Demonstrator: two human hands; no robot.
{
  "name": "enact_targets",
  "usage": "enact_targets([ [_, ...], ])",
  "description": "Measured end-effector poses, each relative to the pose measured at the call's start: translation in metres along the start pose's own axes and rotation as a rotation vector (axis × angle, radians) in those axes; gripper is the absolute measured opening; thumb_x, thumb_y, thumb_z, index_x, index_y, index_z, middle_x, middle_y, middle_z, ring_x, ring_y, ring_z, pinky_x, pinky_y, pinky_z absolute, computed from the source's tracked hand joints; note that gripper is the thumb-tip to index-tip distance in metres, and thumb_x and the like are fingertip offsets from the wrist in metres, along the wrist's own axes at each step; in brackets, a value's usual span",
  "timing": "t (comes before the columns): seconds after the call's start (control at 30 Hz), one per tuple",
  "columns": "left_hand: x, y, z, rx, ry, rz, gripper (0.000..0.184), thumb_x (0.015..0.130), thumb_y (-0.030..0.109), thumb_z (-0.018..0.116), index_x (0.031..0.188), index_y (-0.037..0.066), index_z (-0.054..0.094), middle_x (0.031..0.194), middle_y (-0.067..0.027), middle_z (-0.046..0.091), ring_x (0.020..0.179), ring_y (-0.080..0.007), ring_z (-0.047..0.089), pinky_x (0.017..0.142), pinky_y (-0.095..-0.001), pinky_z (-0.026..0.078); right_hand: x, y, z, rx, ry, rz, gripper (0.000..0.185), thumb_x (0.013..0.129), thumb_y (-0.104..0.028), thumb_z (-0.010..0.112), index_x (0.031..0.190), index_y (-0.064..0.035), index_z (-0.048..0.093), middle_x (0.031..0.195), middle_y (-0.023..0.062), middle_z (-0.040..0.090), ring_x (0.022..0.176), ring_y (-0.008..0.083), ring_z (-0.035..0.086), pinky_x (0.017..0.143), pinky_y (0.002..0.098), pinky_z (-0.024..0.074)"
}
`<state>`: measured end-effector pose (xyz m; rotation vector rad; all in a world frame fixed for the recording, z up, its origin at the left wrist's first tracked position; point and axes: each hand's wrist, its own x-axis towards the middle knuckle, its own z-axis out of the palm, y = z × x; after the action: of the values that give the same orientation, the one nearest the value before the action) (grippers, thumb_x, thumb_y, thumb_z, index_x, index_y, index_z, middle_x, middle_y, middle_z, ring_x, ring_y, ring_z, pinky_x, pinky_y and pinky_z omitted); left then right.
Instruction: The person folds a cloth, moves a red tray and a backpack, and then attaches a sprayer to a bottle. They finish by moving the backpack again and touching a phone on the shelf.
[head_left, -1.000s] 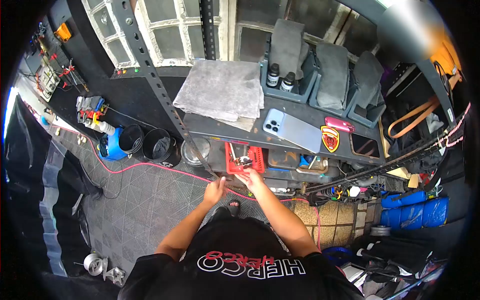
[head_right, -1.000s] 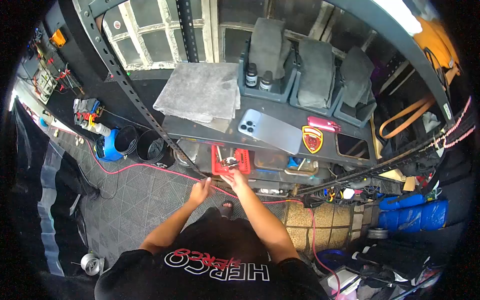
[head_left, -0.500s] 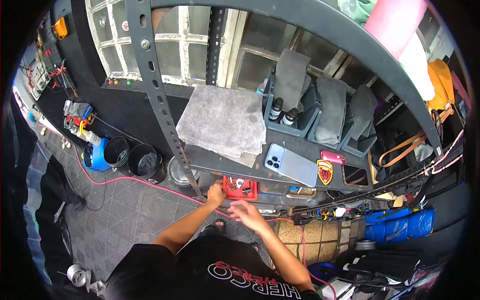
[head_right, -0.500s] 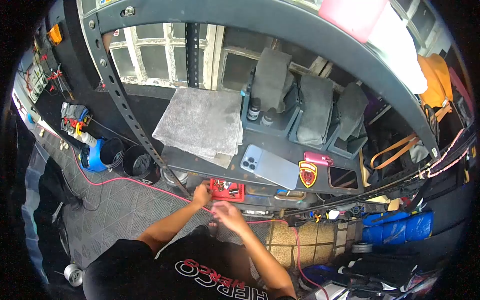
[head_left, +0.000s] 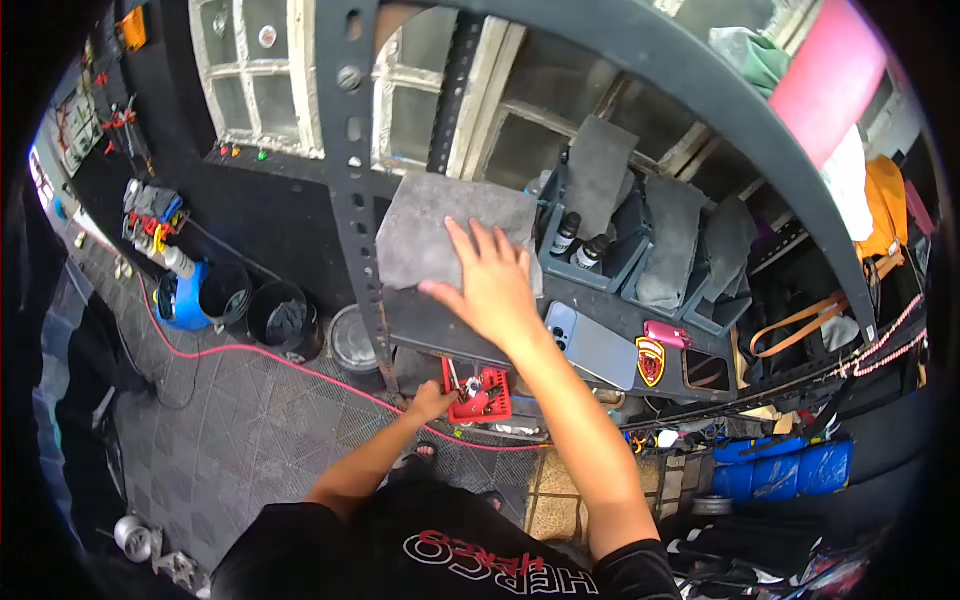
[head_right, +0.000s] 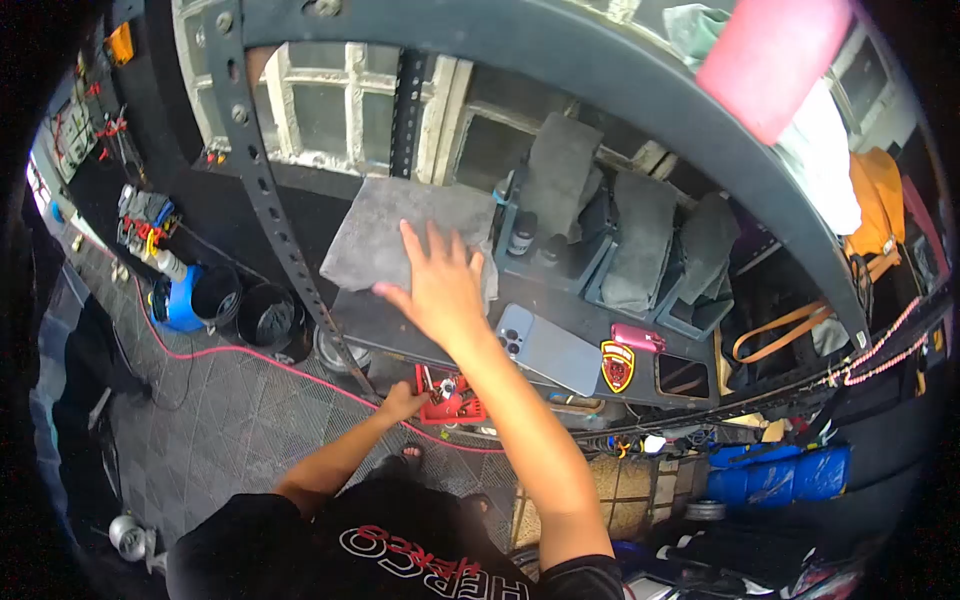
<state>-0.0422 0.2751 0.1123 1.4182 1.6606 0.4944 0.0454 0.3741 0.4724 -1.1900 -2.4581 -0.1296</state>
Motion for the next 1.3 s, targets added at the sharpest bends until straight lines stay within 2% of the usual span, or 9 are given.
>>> enact_targets([
  [0.1, -0.033, 0.008, -0.007, -0.201, 0.062, 0.135, 0.031, 0.089, 0.028, 0.070, 0.101, 0.000, 0.070, 0.075, -0.0202, 0.069, 0.069, -0.0255, 0.070, 0.064, -0.0426, 0.052, 0.017, 0.014, -0.003, -0.066, 0.012, 0.024, 0.078, 0.076, -0.022, 0.086, 0.144, -0.0092, 0.051, 0.117, 0.0224, 0.071, 0.105, 0.0388, 0.071, 0.089, 0.0473, 0.0560],
  [0.2, -0.047, -0.013, 0.004, -0.266, 0.085, 0.149, 0.039, 0.087, 0.030, 0.071, 0.102, -0.006, 0.067, 0.087, -0.0285, 0.071, 0.083, -0.0428, 0.073, 0.073, -0.0497, 0.056, 0.009, 0.017, -0.058, 0.193, 0.090, 0.242, 0.047, 0.088, -0.023, 0.078, 0.127, -0.0006, 0.063, 0.092, 0.0251, 0.074, 0.088, 0.0422, 0.074, 0.078, 0.0506, 0.0578],
  [0.27, -0.075, -0.001, -0.015, -0.234, 0.025, 0.085, 0.037, 0.089, 0.027, 0.070, 0.104, -0.007, 0.066, 0.085, -0.0273, 0.070, 0.080, -0.0395, 0.073, 0.072, -0.0486, 0.055, -0.023, 0.031, -0.082, 0.414, 0.166, 0.301, 0.052, 0.091, -0.032, 0.077, 0.128, 0.0015, 0.065, 0.111, 0.0281, 0.072, 0.101, 0.0332, 0.074, 0.088, 0.0395, 0.0566],
  [0.37, -0.128, 0.035, -0.056, -0.271, -0.015, 0.017, 0.033, 0.092, 0.021, 0.066, 0.111, -0.006, 0.066, 0.084, -0.0255, 0.070, 0.080, -0.0341, 0.073, 0.073, -0.0455, 0.054, -0.090, 0.024, -0.151, 0.984, -0.008, 0.422, 0.035, 0.095, -0.011, 0.074, 0.124, 0.0062, 0.065, 0.112, 0.0075, 0.072, 0.103, 0.0135, 0.065, 0.095, 0.0308, 0.0504],
  [0.47, -0.169, 0.061, -0.084, -0.245, 0.058, 0.087, 0.031, 0.092, 0.019, 0.065, 0.114, -0.003, 0.066, 0.085, -0.0265, 0.069, 0.082, -0.0385, 0.073, 0.076, -0.0479, 0.055, -0.183, 0.051, -0.167, 1.174, 0.084, 0.821, 0.054, 0.087, -0.003, 0.078, 0.135, 0.0049, 0.055, 0.121, 0.0091, 0.068, 0.109, 0.0179, 0.065, 0.099, 0.0329, 0.0493],
  [0.57, -0.209, 0.108, -0.112, -0.184, 0.119, 0.096, 0.031, 0.092, 0.018, 0.063, 0.114, -0.003, 0.066, 0.087, -0.0278, 0.069, 0.086, -0.0435, 0.071, 0.078, -0.0497, 0.055, -0.260, 0.095, -0.177, 1.270, -0.008, 0.861, 0.065, 0.083, -0.012, 0.081, 0.139, 0.0034, 0.052, 0.126, 0.0107, 0.066, 0.114, 0.0188, 0.062, 0.104, 0.0347, 0.0453],
  [0.7, -0.255, 0.159, -0.139, -0.107, 0.137, 0.139, 0.029, 0.093, 0.016, 0.060, 0.113, -0.005, 0.066, 0.089, -0.0288, 0.070, 0.087, -0.0458, 0.070, 0.079, -0.0492, 0.055, -0.327, 0.124, -0.180, 1.327, 0.039, 0.912, 0.057, 0.084, -0.014, 0.081, 0.134, 0.0019, 0.058, 0.121, 0.0070, 0.068, 0.108, 0.0162, 0.063, 0.099, 0.0331, 0.0460],
  [0.9, -0.332, 0.245, -0.162, -0.228, 0.107, -0.028, 0.035, 0.095, 0.010, 0.054, 0.124, -0.006, 0.067, 0.092, -0.0122, 0.074, 0.083, -0.0133, 0.066, 0.077, -0.0349, 0.055, -0.390, 0.166, -0.179, 1.320, 0.036, 1.023, 0.041, 0.089, -0.015, 0.079, 0.125, 0.0005, 0.066, 0.110, 0.0023, 0.070, 0.100, 0.0128, 0.063, 0.096, 0.0294, 0.0454],
  [1.3, -0.315, 0.304, -0.208, -0.258, 0.406, 0.069, 0.037, 0.096, 0.014, 0.056, 0.124, -0.009, 0.065, 0.104, -0.0095, 0.074, 0.090, -0.0122, 0.069, 0.085, -0.0282, 0.055, -0.466, 0.204, -0.177, 1.353, -0.016, 0.960, 0.031, 0.094, -0.013, 0.076, 0.120, 0.0007, 0.069, 0.108, 0.0020, 0.072, 0.097, 0.0104, 0.062, 0.092, 0.0283, 0.0471],
])
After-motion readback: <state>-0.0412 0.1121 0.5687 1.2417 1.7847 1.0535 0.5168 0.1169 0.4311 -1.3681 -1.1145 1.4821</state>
